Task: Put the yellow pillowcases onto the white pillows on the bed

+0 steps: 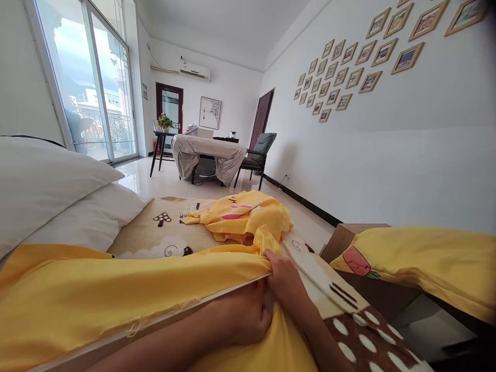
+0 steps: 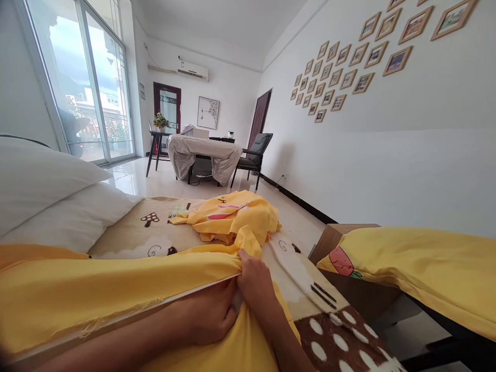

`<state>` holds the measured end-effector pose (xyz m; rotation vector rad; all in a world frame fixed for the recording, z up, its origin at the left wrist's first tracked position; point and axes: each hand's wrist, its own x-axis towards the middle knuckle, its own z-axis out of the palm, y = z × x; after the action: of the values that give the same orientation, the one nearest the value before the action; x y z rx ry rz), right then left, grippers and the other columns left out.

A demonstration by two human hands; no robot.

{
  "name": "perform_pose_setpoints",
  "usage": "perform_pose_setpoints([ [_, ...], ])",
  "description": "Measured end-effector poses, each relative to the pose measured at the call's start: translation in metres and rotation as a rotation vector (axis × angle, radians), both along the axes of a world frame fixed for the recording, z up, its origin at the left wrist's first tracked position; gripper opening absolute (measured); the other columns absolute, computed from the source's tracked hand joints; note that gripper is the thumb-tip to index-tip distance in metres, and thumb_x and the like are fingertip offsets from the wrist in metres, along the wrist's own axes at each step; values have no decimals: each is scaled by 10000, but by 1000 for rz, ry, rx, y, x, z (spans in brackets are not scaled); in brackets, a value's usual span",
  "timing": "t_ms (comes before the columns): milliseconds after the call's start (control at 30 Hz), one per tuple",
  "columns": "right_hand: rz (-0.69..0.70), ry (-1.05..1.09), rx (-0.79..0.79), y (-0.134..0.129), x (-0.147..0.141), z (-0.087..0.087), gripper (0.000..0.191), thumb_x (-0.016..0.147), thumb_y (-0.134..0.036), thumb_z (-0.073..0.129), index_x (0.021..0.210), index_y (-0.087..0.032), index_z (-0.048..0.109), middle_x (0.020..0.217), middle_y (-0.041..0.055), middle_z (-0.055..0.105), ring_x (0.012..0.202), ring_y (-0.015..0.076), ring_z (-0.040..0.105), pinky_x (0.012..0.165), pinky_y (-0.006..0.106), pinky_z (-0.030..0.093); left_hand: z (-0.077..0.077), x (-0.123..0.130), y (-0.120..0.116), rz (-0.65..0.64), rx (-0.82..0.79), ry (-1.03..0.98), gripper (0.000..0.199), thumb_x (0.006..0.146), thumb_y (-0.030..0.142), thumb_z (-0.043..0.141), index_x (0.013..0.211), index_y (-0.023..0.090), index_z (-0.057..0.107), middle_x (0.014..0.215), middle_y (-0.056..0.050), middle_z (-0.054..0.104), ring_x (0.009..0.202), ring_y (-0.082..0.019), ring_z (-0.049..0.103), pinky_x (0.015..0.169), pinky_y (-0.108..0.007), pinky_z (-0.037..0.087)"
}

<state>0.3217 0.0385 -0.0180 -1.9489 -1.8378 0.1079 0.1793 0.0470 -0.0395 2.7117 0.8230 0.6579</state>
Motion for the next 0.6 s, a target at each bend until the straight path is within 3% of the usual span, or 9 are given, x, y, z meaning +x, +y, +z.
perform_pose_setpoints([
  [100,45,138,68,2,2,-4,155,711,-104,409,792,-198,502,692,7,600,643,156,515,594,250,319,0,0,0,-3,-24,1,504,837,372,407,1308,194,420,1335,-98,500,1285,-290,374,1136,-439,215],
  [200,191,348,131,7,6,-9,165,688,-102,404,788,-195,498,714,-4,591,663,146,512,599,238,356,0,0,1,-5,-65,-1,510,829,363,418,1317,212,412,1329,-85,507,1266,-286,396,1118,-437,247],
  [400,379,699,72,14,16,-9,283,635,-149,555,917,-178,559,806,-12,595,716,139,550,610,219,421,0,2,4,19,-101,-48,465,830,358,411,1274,223,429,1316,-77,509,1215,-280,445,1067,-441,312],
  [500,360,671,74,11,17,-4,421,622,-146,567,1042,-177,573,960,26,630,845,173,591,708,246,460,-3,5,7,29,-95,-80,489,834,373,400,1297,217,404,1332,-81,496,1242,-286,413,1077,-450,286],
  [600,219,417,169,5,14,-1,554,621,-96,485,1165,-182,550,1120,66,616,1007,206,565,826,291,442,-7,10,11,35,-116,-87,515,833,399,399,1305,193,393,1317,-102,510,1257,-297,394,1087,-457,259],
])
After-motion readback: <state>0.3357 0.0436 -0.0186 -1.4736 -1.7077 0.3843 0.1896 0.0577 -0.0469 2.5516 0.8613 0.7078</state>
